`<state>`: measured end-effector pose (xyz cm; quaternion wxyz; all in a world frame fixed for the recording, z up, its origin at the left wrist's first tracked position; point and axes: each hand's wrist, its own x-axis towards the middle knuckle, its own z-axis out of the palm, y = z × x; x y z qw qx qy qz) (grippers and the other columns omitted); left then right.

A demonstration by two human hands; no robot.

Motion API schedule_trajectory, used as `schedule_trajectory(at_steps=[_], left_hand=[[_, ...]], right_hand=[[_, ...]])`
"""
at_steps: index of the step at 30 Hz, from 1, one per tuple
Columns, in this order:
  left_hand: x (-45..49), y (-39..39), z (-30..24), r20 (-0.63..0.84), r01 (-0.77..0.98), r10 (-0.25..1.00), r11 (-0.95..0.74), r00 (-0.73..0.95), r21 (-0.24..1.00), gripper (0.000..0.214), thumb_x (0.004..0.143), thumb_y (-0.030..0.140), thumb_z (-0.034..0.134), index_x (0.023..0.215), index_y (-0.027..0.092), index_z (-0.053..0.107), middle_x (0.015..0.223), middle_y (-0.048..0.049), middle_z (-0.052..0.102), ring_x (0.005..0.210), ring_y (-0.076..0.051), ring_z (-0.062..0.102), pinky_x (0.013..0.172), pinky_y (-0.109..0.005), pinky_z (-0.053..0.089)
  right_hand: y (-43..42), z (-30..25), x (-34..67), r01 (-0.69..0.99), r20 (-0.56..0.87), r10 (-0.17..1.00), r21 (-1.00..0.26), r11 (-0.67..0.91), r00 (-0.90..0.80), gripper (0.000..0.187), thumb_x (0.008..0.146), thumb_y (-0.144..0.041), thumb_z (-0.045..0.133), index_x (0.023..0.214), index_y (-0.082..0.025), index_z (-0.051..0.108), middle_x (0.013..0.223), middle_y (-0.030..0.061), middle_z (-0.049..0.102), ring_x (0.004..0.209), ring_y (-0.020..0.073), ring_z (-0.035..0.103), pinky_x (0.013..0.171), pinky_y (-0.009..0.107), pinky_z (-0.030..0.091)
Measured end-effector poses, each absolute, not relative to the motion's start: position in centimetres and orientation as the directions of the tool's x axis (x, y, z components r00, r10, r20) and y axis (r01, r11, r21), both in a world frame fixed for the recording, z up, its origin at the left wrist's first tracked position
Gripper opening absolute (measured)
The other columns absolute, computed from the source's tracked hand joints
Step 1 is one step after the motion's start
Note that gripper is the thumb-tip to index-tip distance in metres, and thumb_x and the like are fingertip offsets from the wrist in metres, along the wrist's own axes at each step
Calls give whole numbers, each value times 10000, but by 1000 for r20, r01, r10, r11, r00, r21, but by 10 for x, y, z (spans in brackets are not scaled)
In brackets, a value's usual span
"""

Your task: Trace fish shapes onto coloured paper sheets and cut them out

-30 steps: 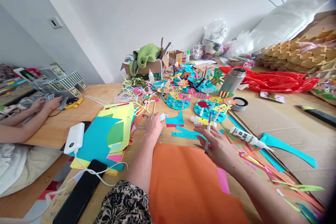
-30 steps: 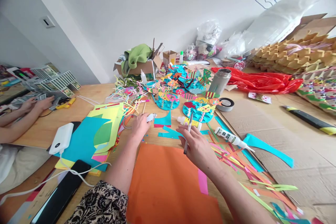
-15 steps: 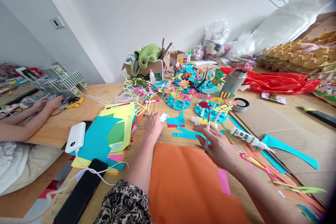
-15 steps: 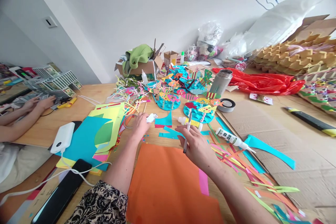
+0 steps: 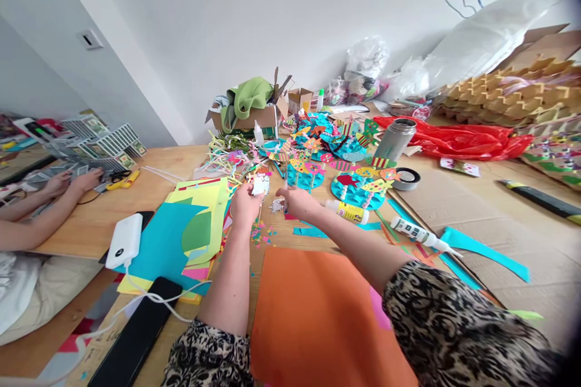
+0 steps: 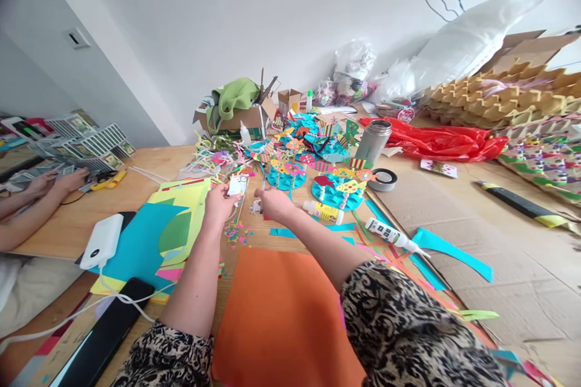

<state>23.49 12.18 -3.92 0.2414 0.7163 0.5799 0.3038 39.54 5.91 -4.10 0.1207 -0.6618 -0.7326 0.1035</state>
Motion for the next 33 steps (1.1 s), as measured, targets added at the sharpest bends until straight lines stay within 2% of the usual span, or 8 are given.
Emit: schedule_trajectory(at_steps=[5, 10, 14, 18, 21, 26, 29, 33], left_hand=[[229, 128, -43, 193, 574, 977, -211, 92, 791, 175, 690, 177, 700, 860, 169, 657, 843, -41, 725, 756, -185, 666, 672, -247, 470], [227, 129, -44, 198, 470, 979, -201, 55, 859, 177, 660, 166, 703, 828, 168, 649, 813, -39, 717, 753, -193, 665, 674, -259, 478], [225, 129, -40, 183, 382, 983, -181, 32, 906, 187, 642, 174, 711, 816, 174, 640, 818, -41, 714, 783, -200, 662, 684, -264, 480], [223, 128, -34, 135, 281, 989, -146, 58, 949, 208, 633, 199, 717, 820, 168, 630, 824, -42, 711, 780, -197, 658, 692, -274, 483], [227, 122, -29, 65, 194, 983, -98, 171, 976, 258, 593, 209, 744, 821, 153, 636, 821, -39, 710, 776, -191, 658, 712, -281, 489], [238, 104, -24, -76, 102, 879, 31, 472, 994, 319, 499, 202, 796, 778, 138, 654, 747, -16, 691, 715, -157, 640, 708, -277, 495], [243, 94, -23, -128, 109, 804, 79, 580, 991, 302, 485, 206, 816, 723, 138, 643, 696, 2, 663, 652, -129, 611, 655, -253, 486], [248, 86, -20, -186, 148, 735, 117, 652, 982, 305, 523, 226, 827, 746, 132, 641, 703, -5, 657, 627, -126, 604, 614, -250, 490]], right_hand=[[76, -57, 385, 945, 3, 989, -293, 144, -150, 510, 693, 3, 631, 1180, -150, 614, 1064, 147, 686, 1069, 270, 595, 829, 286, 440], [84, -57, 385, 923, 62, 988, -353, 154, -141, 566, 648, 48, 616, 1176, -153, 612, 1165, 147, 639, 1108, 258, 560, 873, 279, 418], [89, -50, 390, 877, 103, 992, -466, 116, -76, 406, 701, 12, 582, 1056, -171, 655, 963, 72, 702, 884, 175, 630, 708, 213, 430], [83, -38, 402, 818, 149, 987, -575, 36, 60, 162, 848, -198, 549, 971, -163, 648, 840, 46, 701, 751, 146, 614, 634, 211, 407], [65, -32, 416, 776, 100, 988, -631, -27, 116, 190, 844, -336, 581, 851, -158, 644, 727, 28, 673, 641, 133, 571, 552, 213, 366], [28, -33, 424, 723, -64, 995, -684, -96, 71, 232, 731, -356, 709, 651, -165, 604, 495, -31, 541, 459, 95, 441, 439, 215, 280], [17, -31, 419, 693, -100, 994, -714, -102, 43, 228, 715, -338, 726, 627, -167, 603, 493, -39, 536, 458, 86, 433, 432, 206, 288], [14, -26, 417, 648, -114, 992, -752, -120, 50, 191, 719, -305, 716, 633, -163, 621, 505, -32, 566, 458, 87, 465, 421, 199, 312]])
